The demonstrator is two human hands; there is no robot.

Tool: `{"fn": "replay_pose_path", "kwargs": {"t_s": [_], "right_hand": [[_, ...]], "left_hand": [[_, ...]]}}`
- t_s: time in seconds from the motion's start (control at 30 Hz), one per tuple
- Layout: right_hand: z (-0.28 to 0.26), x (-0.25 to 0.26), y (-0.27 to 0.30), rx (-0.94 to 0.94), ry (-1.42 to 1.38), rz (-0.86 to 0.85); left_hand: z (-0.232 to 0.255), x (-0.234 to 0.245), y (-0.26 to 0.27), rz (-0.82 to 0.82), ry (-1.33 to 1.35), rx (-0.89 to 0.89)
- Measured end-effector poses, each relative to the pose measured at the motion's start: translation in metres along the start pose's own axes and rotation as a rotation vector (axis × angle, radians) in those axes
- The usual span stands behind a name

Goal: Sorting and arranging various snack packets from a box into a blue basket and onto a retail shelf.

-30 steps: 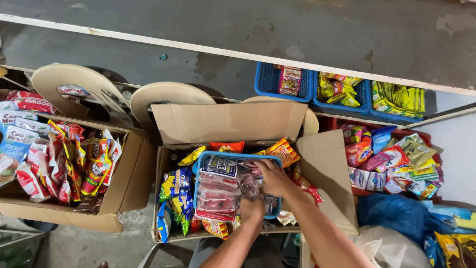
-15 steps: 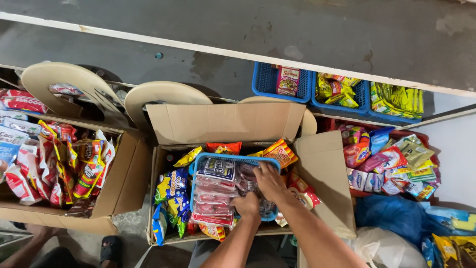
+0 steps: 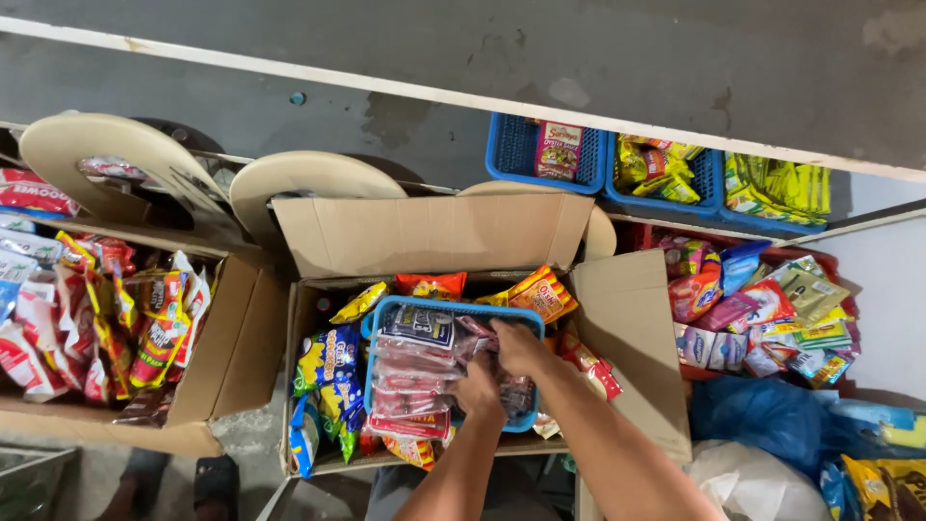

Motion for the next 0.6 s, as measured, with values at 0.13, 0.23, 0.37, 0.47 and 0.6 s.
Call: {"fn": "replay_pose_path", "kwargs": {"t_s": [0.13, 0.23, 0.37, 0.47, 0.6], "right_hand": [[-0.019, 0.023, 0.004, -0.052, 0.022, -0.143], [-0.016, 0.023, 0.000, -0.019, 0.035, -0.124], [-0.034, 0.045, 0.016, -0.058, 0.006, -0.212], [-0.028, 0.041, 0.011, -0.095, -0.034, -0.248], [-0.026, 0.053, 0.023, -0.187, -0.118, -0.278]], "left_hand": [[-0.032, 0.002, -0.028, -0.010, 0.093, 0.005], [-0.056, -0.004, -0.055, 0.014, 0.107, -0.024], [-0.066, -0.006, -0.050, -0.123, 0.421, -0.037], [-0.049, -0.009, -0.021, -0.155, 0.600, -0.007], [-0.034, -0.014, 0.016, -0.097, 0.590, 0.091]]}}
Point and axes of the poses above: each hand's wrist, its own y-axis away from the middle knuckle, its own x-axis out of the back of the hand, z = x × y, the point moved 1 cm from there along -y, towards the middle knuckle, and after that the axes turned 10 degrees about y, right-handed, at the moved point
